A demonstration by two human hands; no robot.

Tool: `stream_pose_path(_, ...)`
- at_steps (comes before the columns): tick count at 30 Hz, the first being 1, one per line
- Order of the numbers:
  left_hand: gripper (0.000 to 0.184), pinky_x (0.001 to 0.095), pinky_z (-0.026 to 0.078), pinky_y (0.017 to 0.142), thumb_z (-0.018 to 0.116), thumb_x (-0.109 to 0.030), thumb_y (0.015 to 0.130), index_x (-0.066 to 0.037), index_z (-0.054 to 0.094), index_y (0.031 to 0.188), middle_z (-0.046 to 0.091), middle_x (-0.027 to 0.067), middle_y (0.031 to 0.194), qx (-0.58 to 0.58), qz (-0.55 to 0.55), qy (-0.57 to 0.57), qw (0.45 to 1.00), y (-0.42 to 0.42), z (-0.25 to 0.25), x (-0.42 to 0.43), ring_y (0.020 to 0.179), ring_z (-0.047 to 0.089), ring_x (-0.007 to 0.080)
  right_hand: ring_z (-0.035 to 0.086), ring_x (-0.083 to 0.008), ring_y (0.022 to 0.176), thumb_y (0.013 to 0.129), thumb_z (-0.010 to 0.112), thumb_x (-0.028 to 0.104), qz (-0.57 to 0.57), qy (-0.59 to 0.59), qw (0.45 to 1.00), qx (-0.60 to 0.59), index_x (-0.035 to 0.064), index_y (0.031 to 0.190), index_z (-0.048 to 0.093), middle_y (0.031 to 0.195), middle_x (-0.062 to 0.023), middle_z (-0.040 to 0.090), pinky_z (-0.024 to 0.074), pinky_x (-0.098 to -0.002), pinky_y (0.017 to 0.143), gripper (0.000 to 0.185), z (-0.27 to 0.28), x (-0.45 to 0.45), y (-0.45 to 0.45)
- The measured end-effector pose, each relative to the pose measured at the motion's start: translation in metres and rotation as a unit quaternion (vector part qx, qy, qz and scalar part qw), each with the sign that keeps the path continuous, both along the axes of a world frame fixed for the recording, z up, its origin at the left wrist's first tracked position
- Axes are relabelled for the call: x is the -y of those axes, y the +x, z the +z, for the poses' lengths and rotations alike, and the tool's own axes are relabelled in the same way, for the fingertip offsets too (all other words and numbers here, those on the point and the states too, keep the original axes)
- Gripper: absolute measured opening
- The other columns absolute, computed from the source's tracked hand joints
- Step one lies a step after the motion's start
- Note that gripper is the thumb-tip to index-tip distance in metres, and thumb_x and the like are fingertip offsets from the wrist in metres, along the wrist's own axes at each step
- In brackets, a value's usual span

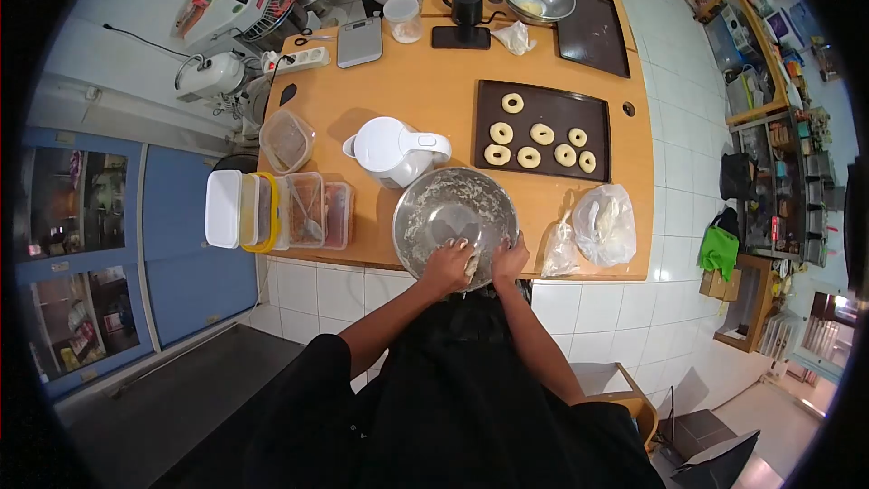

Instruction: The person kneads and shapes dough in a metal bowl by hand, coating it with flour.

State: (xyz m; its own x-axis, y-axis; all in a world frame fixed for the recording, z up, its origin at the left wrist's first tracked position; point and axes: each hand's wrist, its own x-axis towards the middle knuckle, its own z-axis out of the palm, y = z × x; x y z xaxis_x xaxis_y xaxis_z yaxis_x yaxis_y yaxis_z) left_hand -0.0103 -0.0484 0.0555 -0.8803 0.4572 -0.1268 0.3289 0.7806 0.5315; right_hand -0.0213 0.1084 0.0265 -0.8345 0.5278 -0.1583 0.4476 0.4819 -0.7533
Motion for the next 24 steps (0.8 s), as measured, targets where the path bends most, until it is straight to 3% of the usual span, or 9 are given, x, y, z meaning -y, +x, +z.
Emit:
stream_pose_path(5,0.033,0.0512,0.049,0.078,0.064,-0.025,0.077,-0.003,0.060,0.101,0.067,0.0165,0.085,-0.043,0.057,0.015,0.997,0.014,-0.027,0.009,0.078,0.066,0.0361,0.061,-0.0483,0.086,0.078,0.057,-0.001,-0.008,-0.001,1.000,-0.010,-0.0074,0.102,0.059,0.086,-0.0305,0.063,0.0471,-0.0493,0.074,0.025,0.008,0.004,-0.001)
stream_pose_path(8,0.031,0.0510,0.050,0.074,0.064,-0.027,0.079,-0.002,0.059,0.096,0.065,0.0152,0.075,0.056,0.203,-0.039,0.977,0.001,-0.026,-0.008,0.079,0.066,0.0366,0.061,-0.0484,0.086,0.079,0.058,0.000,-0.011,0.020,1.000,-0.012,-0.0073,0.102,0.059,0.086,-0.0305,0.063,0.0470,-0.0494,0.074,0.024,0.010,0.005,-0.002)
stream_pose_path(11,0.032,0.0535,0.049,0.075,0.054,-0.032,0.089,-0.003,0.057,0.103,0.064,0.0204,0.093,0.113,0.226,-0.095,0.963,-0.015,-0.031,-0.022,0.082,0.064,0.0411,0.062,-0.0481,0.084,0.080,0.059,0.004,0.003,-0.008,1.000,0.000,-0.0089,0.109,0.060,0.086,-0.0320,0.064,0.0479,-0.0491,0.074,0.032,0.010,0.003,-0.004)
stream_pose_path(14,0.031,0.0533,0.050,0.074,0.055,-0.032,0.088,-0.003,0.056,0.100,0.062,0.0209,0.100,0.068,0.261,-0.084,0.959,-0.023,-0.029,-0.039,0.087,0.063,0.0413,0.062,-0.0492,0.083,0.080,0.059,0.004,0.001,-0.010,1.000,-0.013,-0.0092,0.109,0.060,0.085,-0.0324,0.063,0.0476,-0.0496,0.073,0.032,0.014,0.004,-0.003)
stream_pose_path(17,0.029,0.0519,0.050,0.076,0.058,-0.031,0.085,-0.004,0.055,0.096,0.060,0.0196,0.104,-0.005,0.223,-0.063,0.973,-0.023,-0.040,-0.038,0.094,0.061,0.0394,0.061,-0.0502,0.082,0.080,0.059,0.004,-0.001,0.078,0.995,-0.068,-0.0102,0.106,0.060,0.084,-0.0334,0.063,0.0472,-0.0502,0.071,0.029,-0.004,0.004,-0.002)
stream_pose_path(23,0.030,0.0481,0.049,0.080,0.061,-0.027,0.080,-0.005,0.056,0.100,0.059,0.0185,0.106,-0.052,0.159,-0.057,0.984,-0.033,-0.066,-0.032,0.100,0.059,0.0363,0.060,-0.0502,0.078,0.082,0.059,0.005,0.007,-0.026,0.999,-0.042,-0.0113,0.104,0.059,0.080,-0.0337,0.061,0.0465,-0.0502,0.069,0.028,0.003,0.002,-0.004)
stream_pose_path(24,0.036,0.0486,0.047,0.084,0.065,-0.027,0.078,-0.006,0.054,0.104,0.057,0.0182,0.113,-0.032,0.163,-0.068,0.984,-0.037,-0.072,-0.033,0.106,0.056,0.0360,0.060,-0.0501,0.078,0.082,0.059,0.005,0.010,-0.014,1.000,-0.026,-0.0111,0.104,0.059,0.079,-0.0333,0.061,0.0465,-0.0501,0.069,0.028,0.005,0.002,-0.004)
